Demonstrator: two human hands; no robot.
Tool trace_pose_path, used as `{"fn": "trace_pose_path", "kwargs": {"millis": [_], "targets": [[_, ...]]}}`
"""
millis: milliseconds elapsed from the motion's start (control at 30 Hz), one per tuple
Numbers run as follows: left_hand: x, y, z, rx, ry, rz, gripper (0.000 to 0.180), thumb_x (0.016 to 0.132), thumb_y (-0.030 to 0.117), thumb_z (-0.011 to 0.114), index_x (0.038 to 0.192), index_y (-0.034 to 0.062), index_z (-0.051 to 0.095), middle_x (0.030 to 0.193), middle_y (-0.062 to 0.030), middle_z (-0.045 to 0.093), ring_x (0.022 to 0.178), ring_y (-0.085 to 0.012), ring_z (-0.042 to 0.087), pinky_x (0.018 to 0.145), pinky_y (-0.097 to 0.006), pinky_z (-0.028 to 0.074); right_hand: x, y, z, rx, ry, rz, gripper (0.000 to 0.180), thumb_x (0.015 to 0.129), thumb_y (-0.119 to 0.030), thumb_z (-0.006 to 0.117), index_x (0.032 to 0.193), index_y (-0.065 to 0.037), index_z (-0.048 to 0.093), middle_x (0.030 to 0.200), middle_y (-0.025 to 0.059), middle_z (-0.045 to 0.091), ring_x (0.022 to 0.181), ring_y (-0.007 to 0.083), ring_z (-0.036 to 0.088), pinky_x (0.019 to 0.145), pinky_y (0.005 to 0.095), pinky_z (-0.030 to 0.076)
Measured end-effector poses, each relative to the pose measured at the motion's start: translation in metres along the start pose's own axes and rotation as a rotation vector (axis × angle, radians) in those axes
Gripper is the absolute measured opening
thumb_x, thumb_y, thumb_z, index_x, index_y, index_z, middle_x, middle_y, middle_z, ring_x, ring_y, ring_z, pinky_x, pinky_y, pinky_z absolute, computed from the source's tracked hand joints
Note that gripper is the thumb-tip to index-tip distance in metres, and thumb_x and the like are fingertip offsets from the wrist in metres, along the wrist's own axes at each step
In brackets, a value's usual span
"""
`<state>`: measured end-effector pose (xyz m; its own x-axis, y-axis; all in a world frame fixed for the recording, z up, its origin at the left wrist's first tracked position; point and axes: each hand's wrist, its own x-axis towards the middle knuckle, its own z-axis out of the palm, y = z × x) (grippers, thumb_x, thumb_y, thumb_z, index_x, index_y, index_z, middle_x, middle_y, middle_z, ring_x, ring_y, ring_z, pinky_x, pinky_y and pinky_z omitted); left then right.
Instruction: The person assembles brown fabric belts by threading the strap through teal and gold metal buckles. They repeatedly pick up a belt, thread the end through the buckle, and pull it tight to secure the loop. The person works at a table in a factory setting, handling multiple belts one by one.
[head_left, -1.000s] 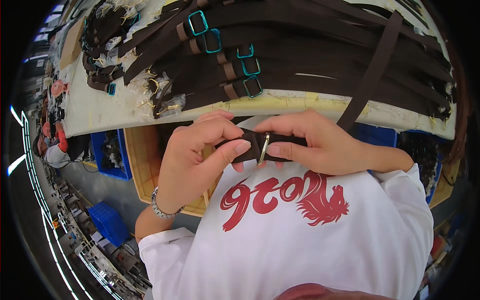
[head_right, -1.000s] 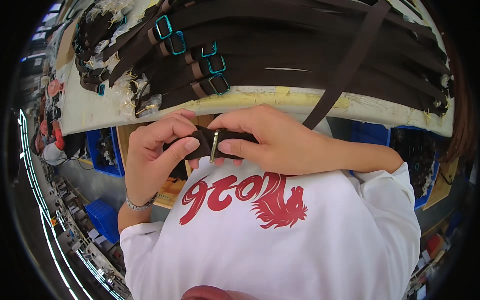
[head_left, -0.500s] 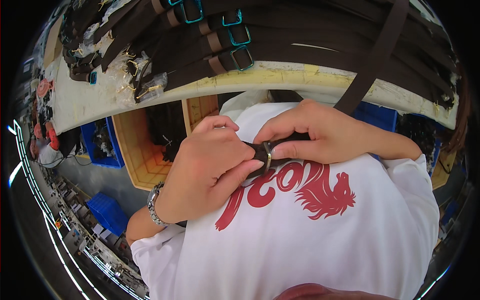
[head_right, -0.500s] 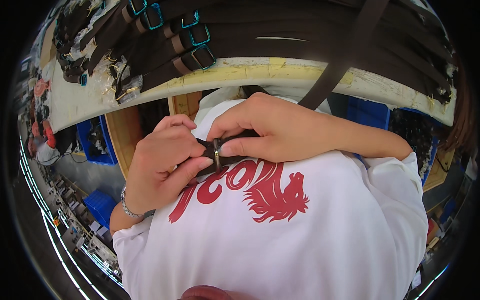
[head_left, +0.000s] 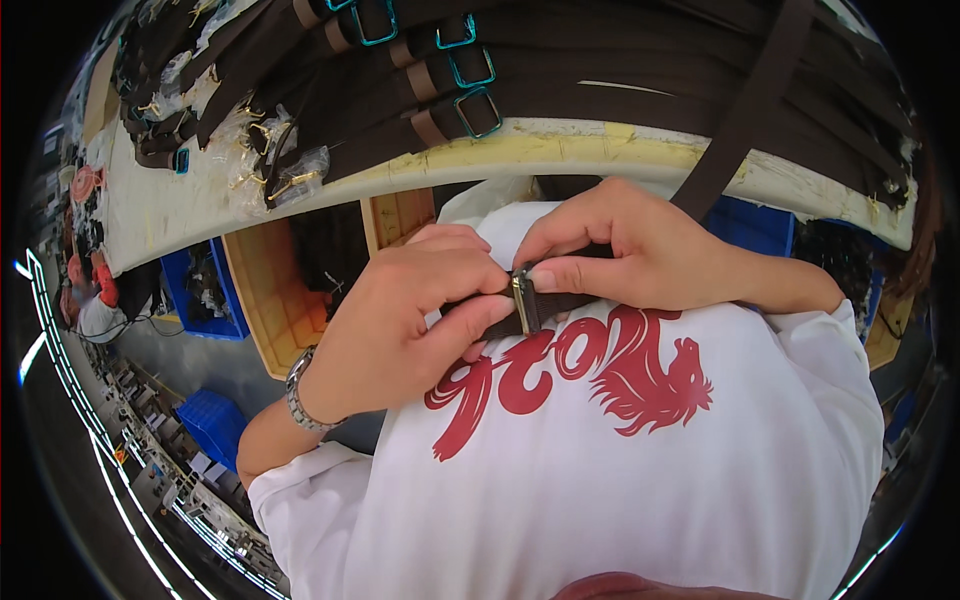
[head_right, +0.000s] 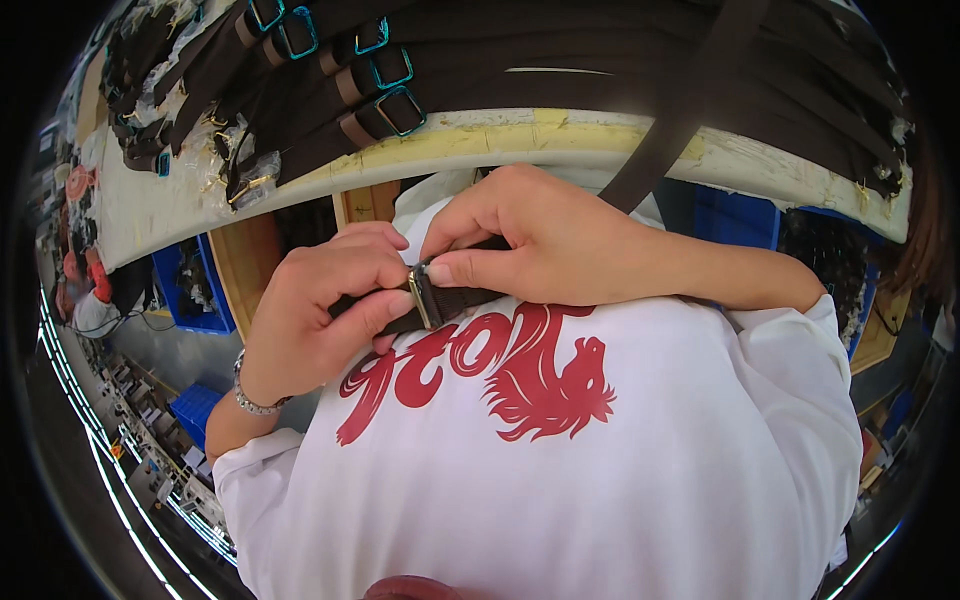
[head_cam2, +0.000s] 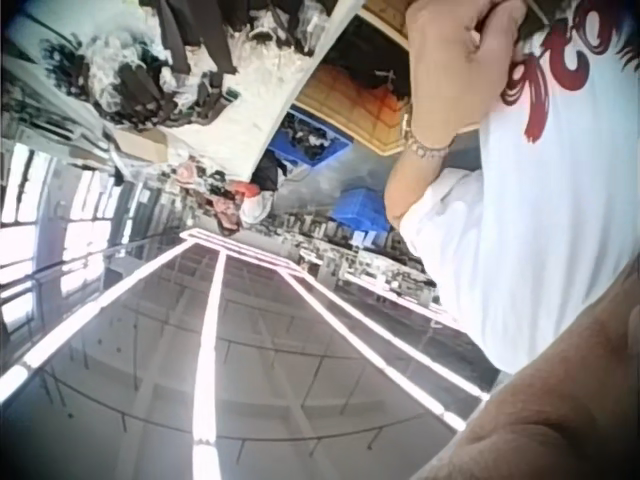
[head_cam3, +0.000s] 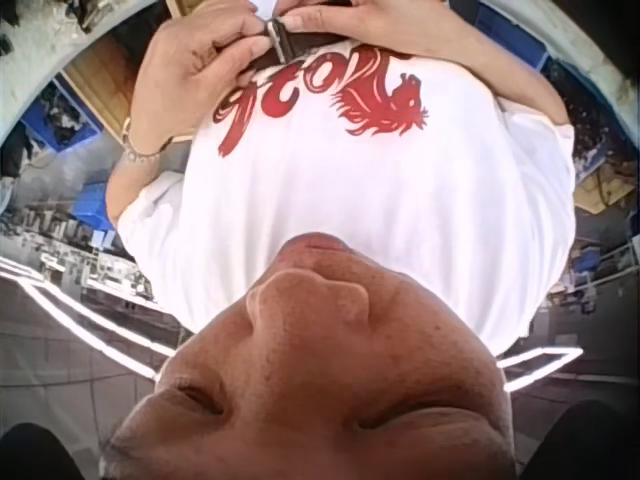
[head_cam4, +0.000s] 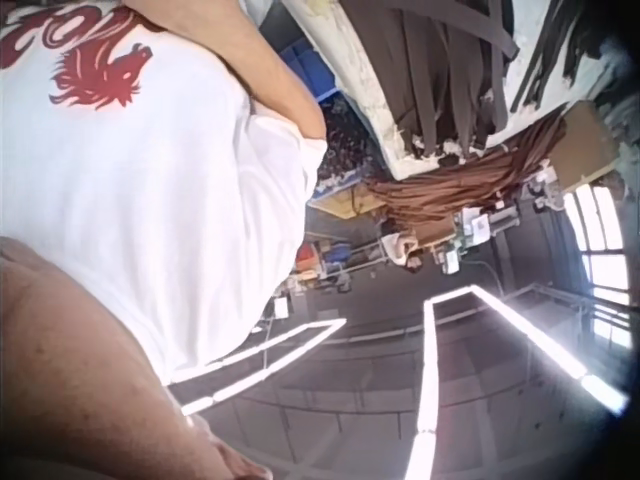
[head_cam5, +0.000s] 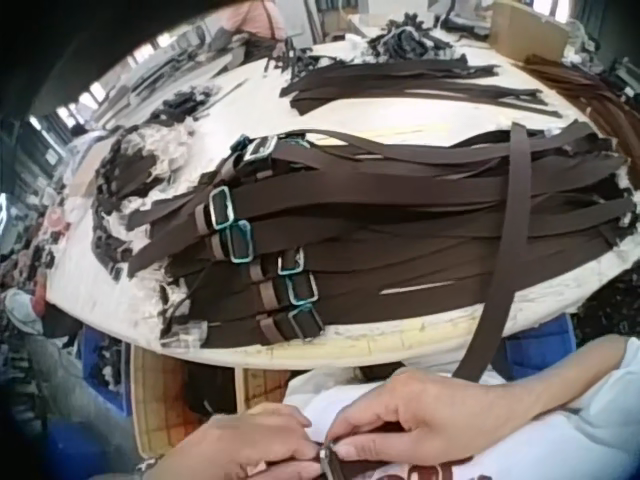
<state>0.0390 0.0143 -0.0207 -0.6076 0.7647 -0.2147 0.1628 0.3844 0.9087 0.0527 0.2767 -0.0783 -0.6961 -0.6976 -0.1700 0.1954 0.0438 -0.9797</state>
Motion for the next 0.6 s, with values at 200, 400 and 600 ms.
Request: {"fn": "trace_pose_path", "kwargs": {"millis": [200, 400, 600], "targets": [[-0.008, -0.011, 0.017, -0.794, 0.277, -0.446, 0.014, 0.107, 0.007, 0.068, 0.108, -0.0064, 0.073, 0.091, -0.0050, 0.076, 0.073, -0.0060, 0.067, 0.068, -0.021, 0.052, 0.001, -0.014, 0.006, 0.112, 0.107, 0.019, 0.032, 0.100, -0.017, 0.076, 0.126, -0.004, 0.064, 0.085, 0.0047, 0.073, 0.077, 0.0129, 0.066, 0.073, 0.0302, 0.050], [-0.014, -0.015, 0.013, -0.632, 0.197, -0.322, 0.008, 0.099, 0.002, 0.071, 0.098, -0.0032, 0.077, 0.095, -0.0057, 0.079, 0.100, -0.0193, 0.068, 0.115, -0.037, 0.044, 0.005, -0.002, 0.008, -0.089, 0.137, -0.168, 0.043, 0.086, -0.019, 0.090, 0.120, -0.004, 0.068, 0.091, 0.0093, 0.074, 0.083, 0.0229, 0.072, 0.076, 0.0346, 0.055], [-0.011, -0.021, 0.013, -0.085, 0.148, -0.060, 0.010, 0.100, 0.003, 0.070, 0.092, -0.0037, 0.072, 0.090, -0.0066, 0.076, 0.090, -0.0178, 0.068, 0.099, -0.035, 0.053, 0.005, 0.010, 0.009, -0.211, 0.158, -0.325, 0.044, 0.085, -0.017, 0.091, 0.122, -0.003, 0.072, 0.109, 0.0130, 0.078, 0.095, 0.0316, 0.075, 0.084, 0.0382, 0.058]]}}
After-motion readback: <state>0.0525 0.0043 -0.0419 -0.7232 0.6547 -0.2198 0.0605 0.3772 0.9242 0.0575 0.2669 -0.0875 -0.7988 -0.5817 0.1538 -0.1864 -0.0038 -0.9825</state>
